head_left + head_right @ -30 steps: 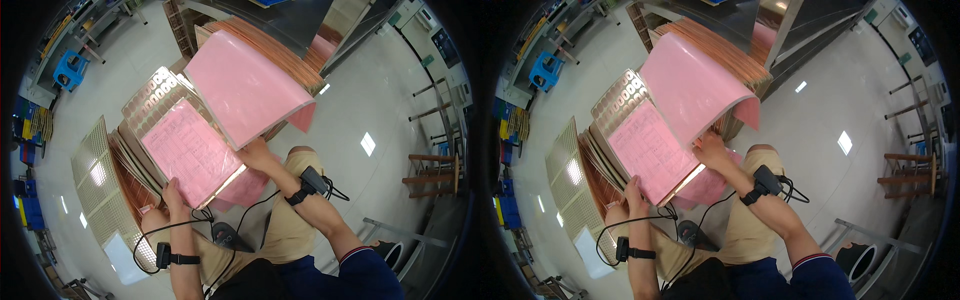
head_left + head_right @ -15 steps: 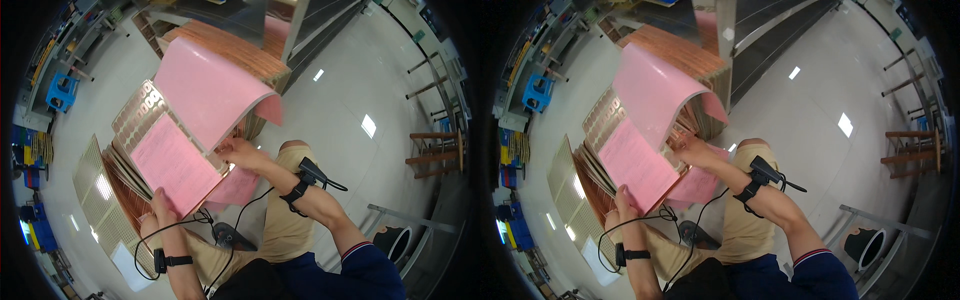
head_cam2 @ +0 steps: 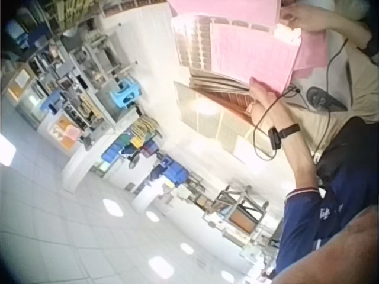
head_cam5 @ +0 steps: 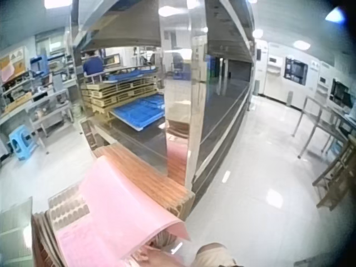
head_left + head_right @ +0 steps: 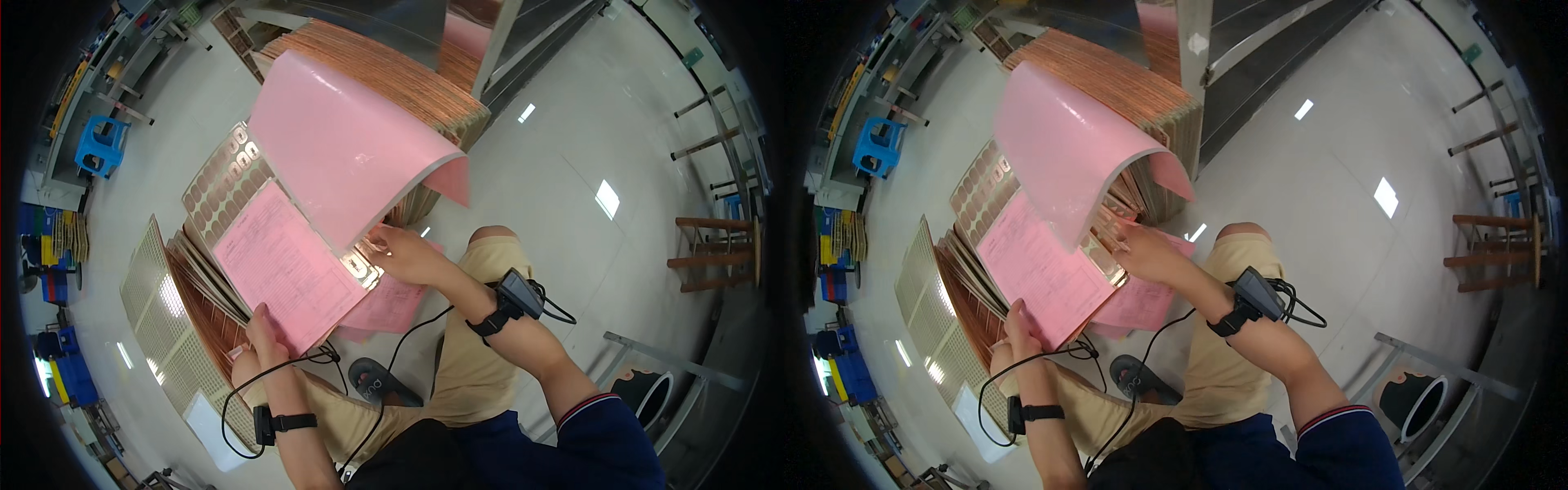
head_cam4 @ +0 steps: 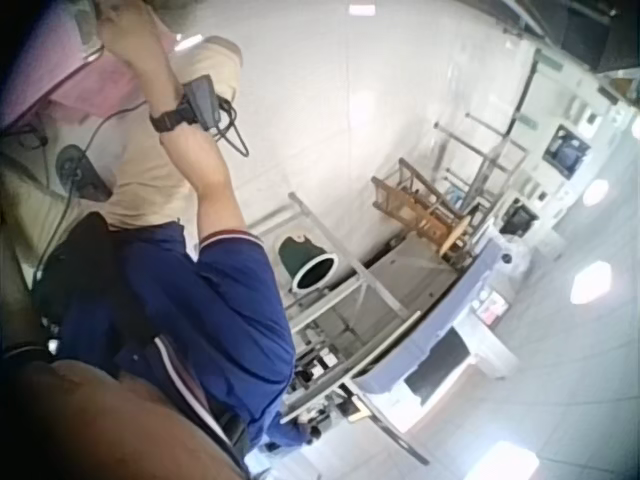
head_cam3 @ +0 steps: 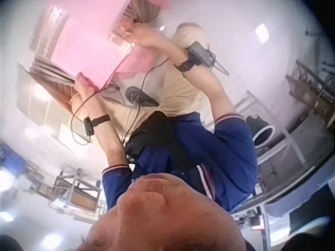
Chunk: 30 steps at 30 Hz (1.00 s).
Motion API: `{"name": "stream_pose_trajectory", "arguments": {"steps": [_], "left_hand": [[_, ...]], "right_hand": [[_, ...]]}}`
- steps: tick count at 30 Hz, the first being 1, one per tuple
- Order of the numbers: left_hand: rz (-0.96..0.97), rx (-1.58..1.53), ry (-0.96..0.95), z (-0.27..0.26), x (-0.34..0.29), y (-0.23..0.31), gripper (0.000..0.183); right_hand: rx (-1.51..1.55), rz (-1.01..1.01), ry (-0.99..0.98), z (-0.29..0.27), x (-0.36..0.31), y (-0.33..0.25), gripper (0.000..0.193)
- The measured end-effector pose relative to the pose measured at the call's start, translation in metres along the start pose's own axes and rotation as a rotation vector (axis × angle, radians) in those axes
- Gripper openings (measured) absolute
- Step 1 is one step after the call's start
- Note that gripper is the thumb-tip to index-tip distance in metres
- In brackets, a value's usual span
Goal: Sorting and stacking thin metal sheets with copper-colored patterns based on production sheets.
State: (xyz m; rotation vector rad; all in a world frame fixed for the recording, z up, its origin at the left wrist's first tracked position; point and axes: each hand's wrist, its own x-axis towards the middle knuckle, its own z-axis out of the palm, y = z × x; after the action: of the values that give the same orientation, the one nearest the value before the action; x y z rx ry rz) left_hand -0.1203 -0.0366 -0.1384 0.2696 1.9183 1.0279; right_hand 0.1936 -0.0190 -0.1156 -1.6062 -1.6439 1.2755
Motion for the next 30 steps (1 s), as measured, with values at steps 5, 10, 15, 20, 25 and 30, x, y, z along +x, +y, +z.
{"name": "stream_pose_trajectory", "arguments": {"steps": [5, 10, 15, 20, 25, 30], "left_hand": [[0.022, 0.04, 0.002, -0.003, 0.01, -0.005, 0.056], [-0.006, -0.063, -0.036, -0.003, 0.002, -0.005, 0.058], [-0.07, -0.116, -0.191, -0.007, 0.009, -0.009, 0.059], [-0.095, -0.038, -0.248, -0.025, 0.017, -0.006, 0.055], [-0.153, -0.011, -0.348, -0.032, 0.006, 0.012, 0.054], [-0.155, -0.062, -0.418, -0.031, -0.025, 0.027, 0.048]], "right_hand": [[0.049, -0.02, 0.024, -0.005, -0.002, -0.002, 0.039], [-0.037, -0.019, -0.06, 0.013, 0.002, 0.003, 0.036], [0.131, -0.032, 0.038, 0.01, 0.001, -0.005, 0.04], [0.212, 0.081, -0.021, 0.012, 0.012, 0.008, 0.044], [0.333, 0.16, 0.069, 0.013, 0.018, 0.013, 0.044], [0.308, 0.193, 0.067, -0.001, 0.017, -0.004, 0.033]]}}
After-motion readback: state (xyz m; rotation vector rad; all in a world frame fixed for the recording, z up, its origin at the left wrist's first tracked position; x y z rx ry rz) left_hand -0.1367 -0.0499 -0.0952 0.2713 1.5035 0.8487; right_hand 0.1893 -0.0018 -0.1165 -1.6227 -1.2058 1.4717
